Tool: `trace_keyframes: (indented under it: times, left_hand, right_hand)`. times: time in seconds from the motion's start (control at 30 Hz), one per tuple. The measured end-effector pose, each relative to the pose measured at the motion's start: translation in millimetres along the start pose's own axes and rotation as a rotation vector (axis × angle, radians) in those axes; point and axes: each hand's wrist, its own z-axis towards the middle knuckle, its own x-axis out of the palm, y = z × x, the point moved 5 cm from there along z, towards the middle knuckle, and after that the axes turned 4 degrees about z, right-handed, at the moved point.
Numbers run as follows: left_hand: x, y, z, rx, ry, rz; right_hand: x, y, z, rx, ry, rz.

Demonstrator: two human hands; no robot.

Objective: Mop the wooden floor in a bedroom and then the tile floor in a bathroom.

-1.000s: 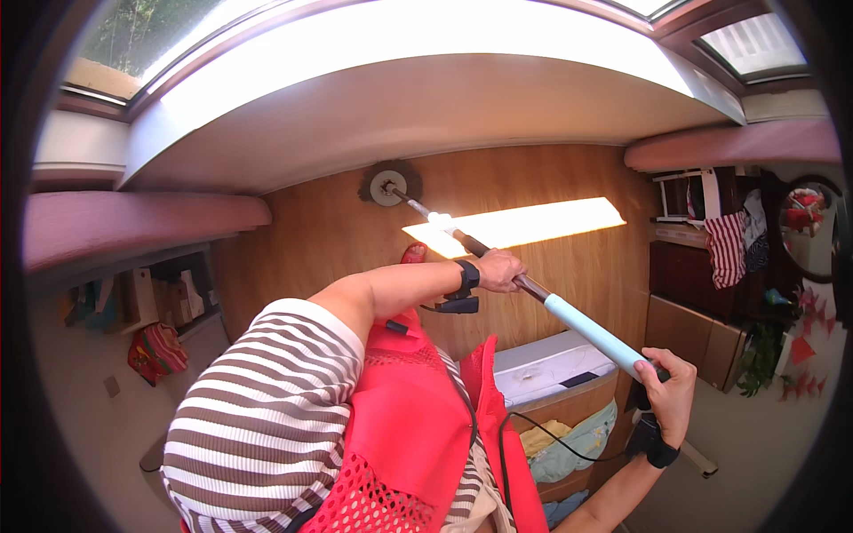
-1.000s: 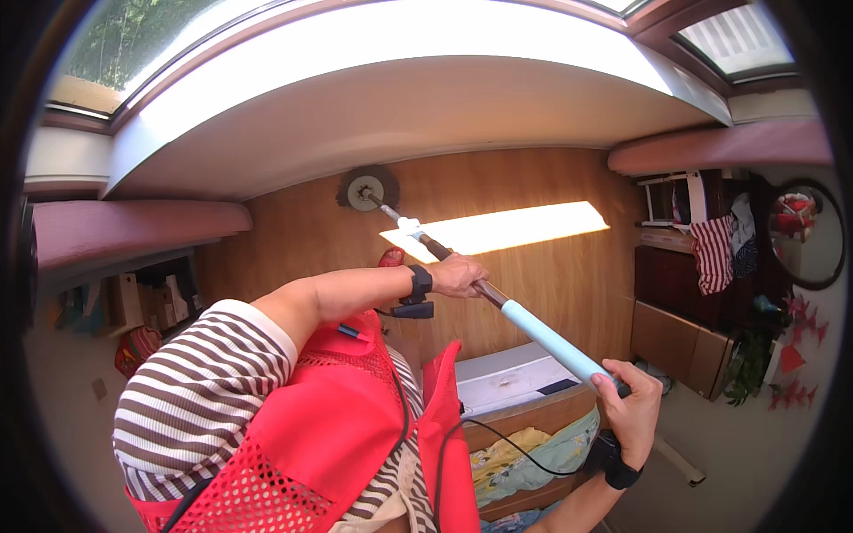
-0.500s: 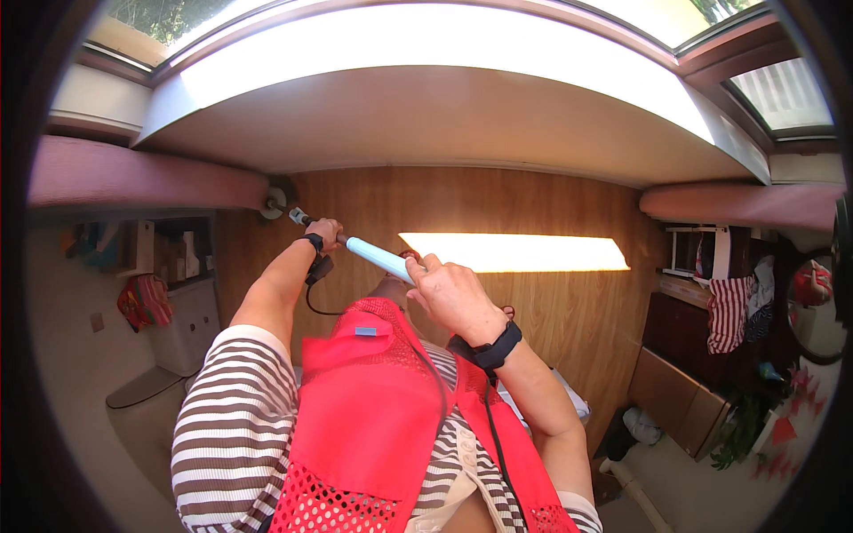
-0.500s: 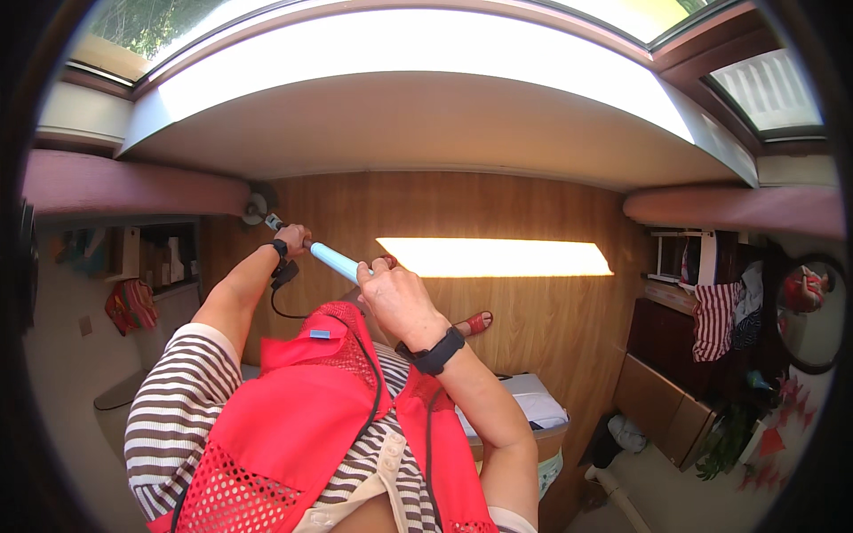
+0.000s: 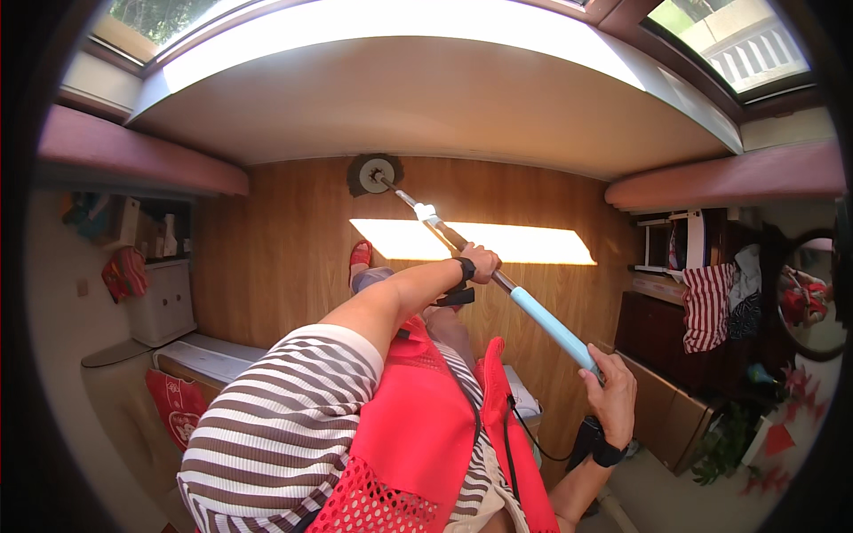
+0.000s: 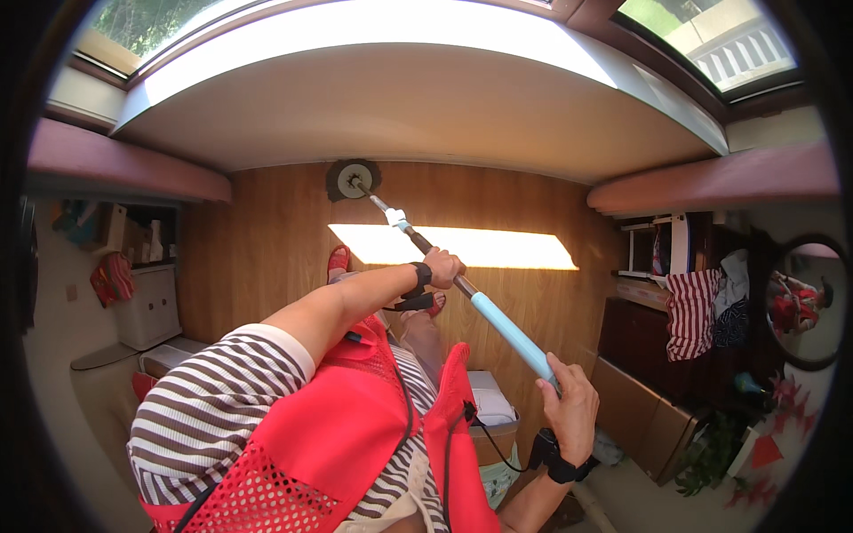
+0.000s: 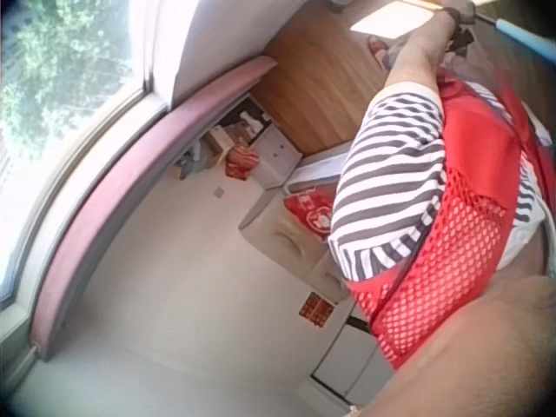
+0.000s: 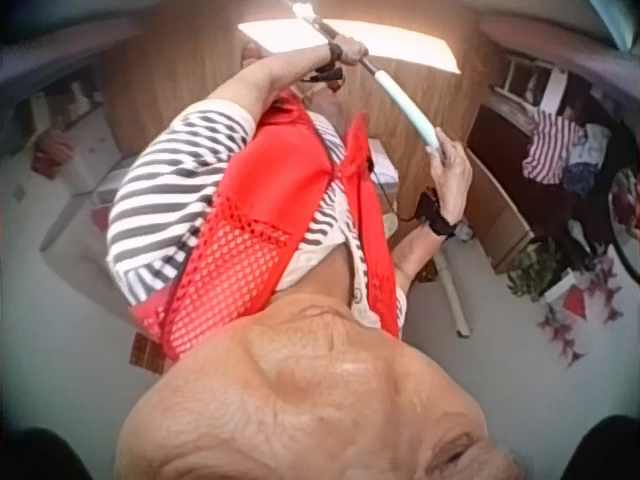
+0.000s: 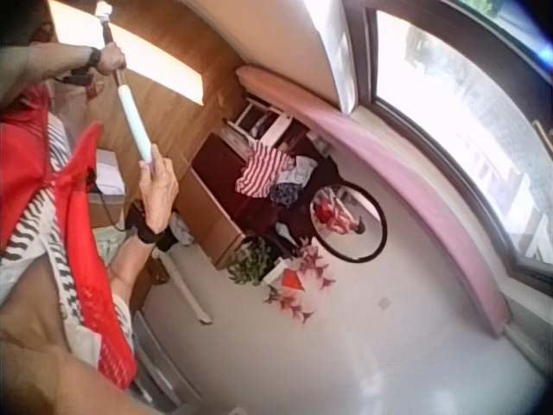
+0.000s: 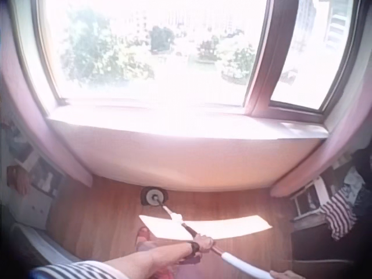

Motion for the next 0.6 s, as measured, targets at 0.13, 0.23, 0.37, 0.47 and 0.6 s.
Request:
trace_keyframes:
  times: [0.13,0.23,0.37,0.47,0.6]
  left_hand:
    - [5,-142,49,0.248,0.000,-0.023]
    - [0,-204,70,0.375,-0.070,-0.008]
    - [-8,-208,87,0.455,-0.146,-0.035]
    - [-23,-196,86,0.474,-0.217,-0.097]
    - [-50,-175,51,0.457,-0.347,-0.234]
  right_hand:
    - [-56,-52,-71,0.266,-0.150,-0.060]
    - [-72,-46,-98,0.336,-0.225,-0.088]
    - [-63,-16,-97,0.293,-0.187,0.010]
    - [-63,3,-80,0.103,-0.121,-0.075]
    - [-94,34,-57,0.034,-0.011,-0.128]
